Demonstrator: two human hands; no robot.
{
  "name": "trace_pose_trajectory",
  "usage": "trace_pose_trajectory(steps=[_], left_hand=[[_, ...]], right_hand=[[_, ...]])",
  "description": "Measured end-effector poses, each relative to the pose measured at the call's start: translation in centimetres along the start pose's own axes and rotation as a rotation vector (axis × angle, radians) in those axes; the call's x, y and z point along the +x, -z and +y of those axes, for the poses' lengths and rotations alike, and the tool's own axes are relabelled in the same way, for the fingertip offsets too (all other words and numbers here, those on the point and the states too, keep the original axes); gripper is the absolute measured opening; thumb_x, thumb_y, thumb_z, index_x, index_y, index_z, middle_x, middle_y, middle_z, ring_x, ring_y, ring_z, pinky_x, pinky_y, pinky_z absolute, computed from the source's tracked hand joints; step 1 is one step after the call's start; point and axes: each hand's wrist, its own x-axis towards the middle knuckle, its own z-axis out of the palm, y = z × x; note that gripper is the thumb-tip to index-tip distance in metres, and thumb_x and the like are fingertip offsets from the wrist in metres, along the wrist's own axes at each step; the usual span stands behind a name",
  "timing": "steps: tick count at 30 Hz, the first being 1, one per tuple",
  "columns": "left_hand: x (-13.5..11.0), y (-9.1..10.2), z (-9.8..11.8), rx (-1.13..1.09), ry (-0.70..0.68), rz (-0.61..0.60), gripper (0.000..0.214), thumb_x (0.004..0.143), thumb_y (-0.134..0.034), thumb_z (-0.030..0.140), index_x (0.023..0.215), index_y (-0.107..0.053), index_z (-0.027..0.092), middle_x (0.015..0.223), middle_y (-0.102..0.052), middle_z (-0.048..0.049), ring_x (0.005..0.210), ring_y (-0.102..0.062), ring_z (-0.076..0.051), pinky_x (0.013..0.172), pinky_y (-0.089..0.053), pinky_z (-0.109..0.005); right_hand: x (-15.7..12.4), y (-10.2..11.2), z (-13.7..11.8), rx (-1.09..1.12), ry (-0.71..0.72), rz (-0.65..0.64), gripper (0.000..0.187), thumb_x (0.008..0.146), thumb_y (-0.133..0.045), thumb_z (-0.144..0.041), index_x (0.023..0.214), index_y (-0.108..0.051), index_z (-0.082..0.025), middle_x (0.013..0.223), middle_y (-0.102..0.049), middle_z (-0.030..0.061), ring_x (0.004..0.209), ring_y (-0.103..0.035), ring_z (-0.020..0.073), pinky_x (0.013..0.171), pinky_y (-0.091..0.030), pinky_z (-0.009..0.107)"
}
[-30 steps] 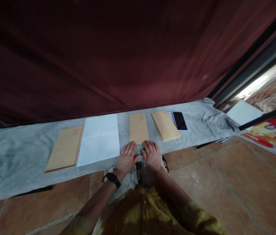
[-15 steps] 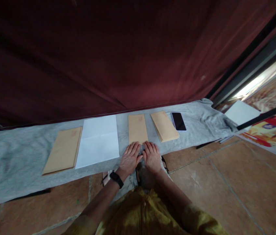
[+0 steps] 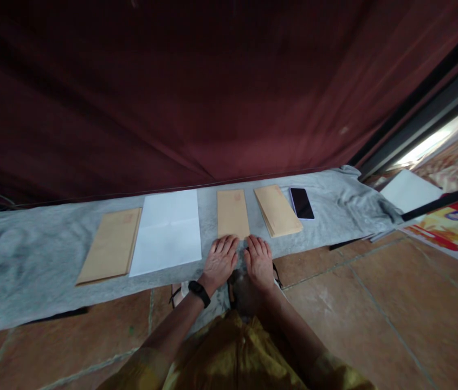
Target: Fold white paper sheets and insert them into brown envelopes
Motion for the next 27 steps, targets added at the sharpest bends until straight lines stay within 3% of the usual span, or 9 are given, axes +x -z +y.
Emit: trace_pose_trajectory(steps=[7, 20, 27], left_hand=[[-0.2, -0.6, -0.3, -0.002, 0.01, -0.015, 0.048, 0.099, -0.04, 0.026, 0.145, -0.049, 0.015, 0.151, -0.05, -0.011, 0.14, -0.042, -0.026, 0.118, -0.031, -0.047], [-0.5, -1.1, -0.2, 0.044, 0.02, -0.032, 0.053, 0.1, -0.038, 0.03, 0.15, -0.044, 0.015, 0.156, -0.046, -0.0097, 0.144, -0.04, -0.029, 0.119, -0.029, -0.048], [-0.6, -1.5, -0.3, 0.045, 0.025, -0.034, 0.056, 0.1, -0.038, 0.032, 0.152, -0.04, 0.013, 0.156, -0.044, -0.0142, 0.146, -0.038, -0.029, 0.119, -0.029, -0.051]], right_hand=[[1.1, -0.1, -1.5, 0.068, 0.147, -0.077, 0.048, 0.106, -0.034, -0.033, 0.147, -0.048, -0.012, 0.149, -0.053, 0.0119, 0.142, -0.042, 0.0225, 0.121, -0.026, 0.045], [0.1, -0.5, -1.2, -0.021, 0.098, -0.045, 0.048, 0.105, -0.036, -0.029, 0.151, -0.043, -0.017, 0.151, -0.05, 0.0116, 0.141, -0.04, 0.0267, 0.117, -0.025, 0.049], [0.0, -0.6, -1.1, -0.027, 0.086, -0.04, 0.049, 0.104, -0.037, -0.029, 0.151, -0.043, -0.016, 0.153, -0.048, 0.0118, 0.143, -0.037, 0.0281, 0.117, -0.024, 0.049]])
